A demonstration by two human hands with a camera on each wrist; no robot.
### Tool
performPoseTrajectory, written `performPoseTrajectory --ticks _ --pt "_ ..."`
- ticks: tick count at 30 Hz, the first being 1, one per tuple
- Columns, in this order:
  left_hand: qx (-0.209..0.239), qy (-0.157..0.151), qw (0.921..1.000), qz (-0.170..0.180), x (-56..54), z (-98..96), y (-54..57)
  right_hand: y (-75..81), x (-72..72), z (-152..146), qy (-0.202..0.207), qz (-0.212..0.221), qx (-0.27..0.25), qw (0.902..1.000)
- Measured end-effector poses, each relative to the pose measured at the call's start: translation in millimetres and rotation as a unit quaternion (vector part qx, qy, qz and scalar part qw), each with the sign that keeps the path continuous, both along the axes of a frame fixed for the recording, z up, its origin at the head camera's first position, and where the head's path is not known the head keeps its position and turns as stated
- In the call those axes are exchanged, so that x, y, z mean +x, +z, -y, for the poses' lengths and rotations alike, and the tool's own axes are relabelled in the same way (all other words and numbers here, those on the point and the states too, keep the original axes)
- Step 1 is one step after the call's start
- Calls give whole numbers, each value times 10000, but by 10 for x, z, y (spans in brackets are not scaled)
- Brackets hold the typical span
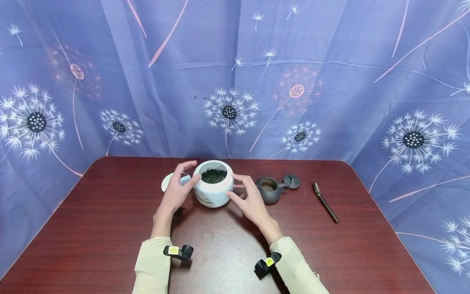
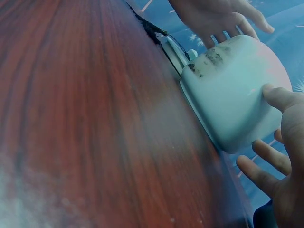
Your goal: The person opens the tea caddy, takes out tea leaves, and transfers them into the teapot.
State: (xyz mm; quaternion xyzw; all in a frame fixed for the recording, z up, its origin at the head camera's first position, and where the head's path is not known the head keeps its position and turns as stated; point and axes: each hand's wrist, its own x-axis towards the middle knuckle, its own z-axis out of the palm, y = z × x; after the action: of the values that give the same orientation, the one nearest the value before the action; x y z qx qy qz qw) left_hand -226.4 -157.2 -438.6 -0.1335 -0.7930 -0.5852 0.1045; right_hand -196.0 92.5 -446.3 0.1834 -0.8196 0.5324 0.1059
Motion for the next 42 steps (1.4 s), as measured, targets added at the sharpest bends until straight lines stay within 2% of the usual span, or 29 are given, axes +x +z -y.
performPoseTrajectory --ticks 2,5,11,18,23,28,35,42 --pt "27 -136 9999 35 1 -6 -2 -7 -4 -4 -6 -33 5 10000" --pt "-97 -274 9994 174 8 -20 -3 -154 -96 -29 -42 -28 42 10000" --pt "-378 -409 9980 312 2 -67 -24 -167 -97 -39 -2 -67 71 10000" --pt "-576 -498 9942 764 3 -111 -29 -157 -98 -32 44 -70 -33 10000" --pt "-690 -495 9937 736 1 -105 -33 -129 -101 -34 74 33 -41 10000" --pt "-800 -489 9931 703 -13 -101 -43 -69 -94 -81 172 145 226 9995" --pt "-851 -485 9925 731 -17 -97 -33 18 -105 -174 323 -125 594 9976" --pt "-928 -464 9918 751 -19 -91 -22 126 -121 -269 95 -316 769 9965"
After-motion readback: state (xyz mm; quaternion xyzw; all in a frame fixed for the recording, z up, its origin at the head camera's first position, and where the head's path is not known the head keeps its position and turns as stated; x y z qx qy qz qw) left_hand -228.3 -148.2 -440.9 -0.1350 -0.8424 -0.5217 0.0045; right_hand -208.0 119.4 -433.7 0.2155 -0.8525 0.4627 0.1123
